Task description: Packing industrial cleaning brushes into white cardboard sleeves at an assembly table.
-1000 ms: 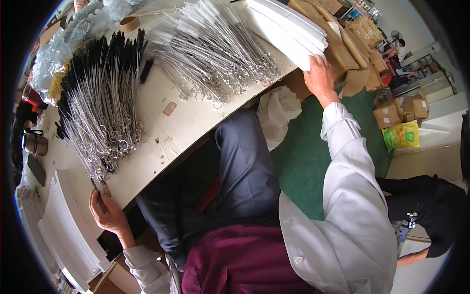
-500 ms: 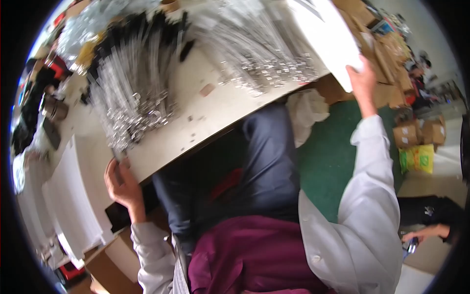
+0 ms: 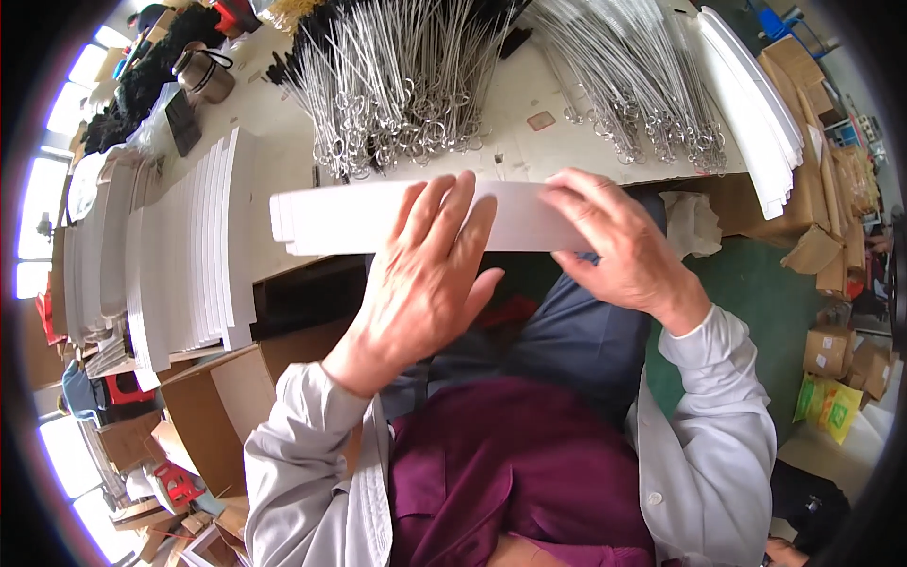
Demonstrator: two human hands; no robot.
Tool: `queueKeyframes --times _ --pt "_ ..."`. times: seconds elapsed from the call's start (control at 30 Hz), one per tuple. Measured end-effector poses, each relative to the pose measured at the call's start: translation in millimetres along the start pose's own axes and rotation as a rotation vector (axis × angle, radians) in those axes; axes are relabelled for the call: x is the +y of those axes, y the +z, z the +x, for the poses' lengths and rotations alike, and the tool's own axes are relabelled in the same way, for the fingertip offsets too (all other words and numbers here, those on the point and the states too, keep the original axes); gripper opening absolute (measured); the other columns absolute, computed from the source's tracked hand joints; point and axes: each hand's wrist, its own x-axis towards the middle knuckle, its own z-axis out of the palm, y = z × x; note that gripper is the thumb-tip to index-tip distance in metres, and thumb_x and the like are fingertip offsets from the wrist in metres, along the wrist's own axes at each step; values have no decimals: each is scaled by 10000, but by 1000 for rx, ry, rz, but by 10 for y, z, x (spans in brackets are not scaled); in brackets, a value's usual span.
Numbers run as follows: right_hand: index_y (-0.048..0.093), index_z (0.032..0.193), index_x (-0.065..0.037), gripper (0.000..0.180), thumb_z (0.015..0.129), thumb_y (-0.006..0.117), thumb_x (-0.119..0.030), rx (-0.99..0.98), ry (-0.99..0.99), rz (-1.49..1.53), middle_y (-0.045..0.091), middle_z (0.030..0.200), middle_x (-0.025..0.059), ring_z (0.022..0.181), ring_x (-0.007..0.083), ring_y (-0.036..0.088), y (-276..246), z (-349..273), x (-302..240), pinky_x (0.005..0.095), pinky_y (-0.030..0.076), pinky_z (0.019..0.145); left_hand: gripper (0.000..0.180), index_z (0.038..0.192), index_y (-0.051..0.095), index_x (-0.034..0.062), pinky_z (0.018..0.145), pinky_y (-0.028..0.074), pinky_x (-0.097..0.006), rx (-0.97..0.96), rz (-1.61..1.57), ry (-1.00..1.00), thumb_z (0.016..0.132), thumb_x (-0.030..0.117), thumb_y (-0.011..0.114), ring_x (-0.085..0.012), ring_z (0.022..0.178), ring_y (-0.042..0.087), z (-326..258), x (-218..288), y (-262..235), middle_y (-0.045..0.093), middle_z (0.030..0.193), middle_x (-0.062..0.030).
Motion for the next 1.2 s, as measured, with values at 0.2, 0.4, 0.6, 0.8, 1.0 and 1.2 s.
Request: queueKeyframes --times 0.2,0.4,0.6,0.8,1.0,1.2 --pt "604 1283 44 559 750 768 1 -6 -121 12 560 1336 167 1226 354 584 346 136 -53 430 504 1068 749 1387 511 -48 1046 466 -500 -55 -77 -28 732 132 827 -418 1169 585 44 -172 281 595 1270 -230" --pt "633 1249 19 513 774 806 -65 100 -40 -50 580 1317 154 1227 353 580 467 184 -38 448 485 1075 717 1364 521 -22 937 514 -470 -106 5 -180 726 114 819 -377 1094 625 -28 -296 370 621 1181 -181" --pt "629 1252 10 472 832 799 -122 229 161 -87 643 1146 164 1053 361 646 693 -15 -11 422 545 917 744 1370 502 -1 914 519 -465 -73 58 -213 712 109 831 -371 1068 626 -130 -324 497 616 1174 -177" --pt "618 1245 53 482 850 809 -147 247 376 181 673 1061 176 917 304 670 918 7 -147 382 564 838 732 1342 505 -12 915 517 -467 -78 89 -191 693 92 827 -366 1037 623 -139 -316 594 606 1150 -184" --pt "647 1207 68 450 877 829 -179 235 648 646 715 991 130 810 156 666 952 -21 -109 306 565 744 692 1332 525 -17 902 527 -458 -60 108 -167 717 128 808 -363 1002 631 -177 -309 568 610 1130 -181" --pt "657 1201 82 357 963 753 -167 115 738 1071 726 1019 94 855 120 692 740 32 -86 269 576 727 705 1348 538 -4 881 535 -456 -91 109 -144 713 141 809 -353 988 635 -208 -304 564 612 1123 -177"
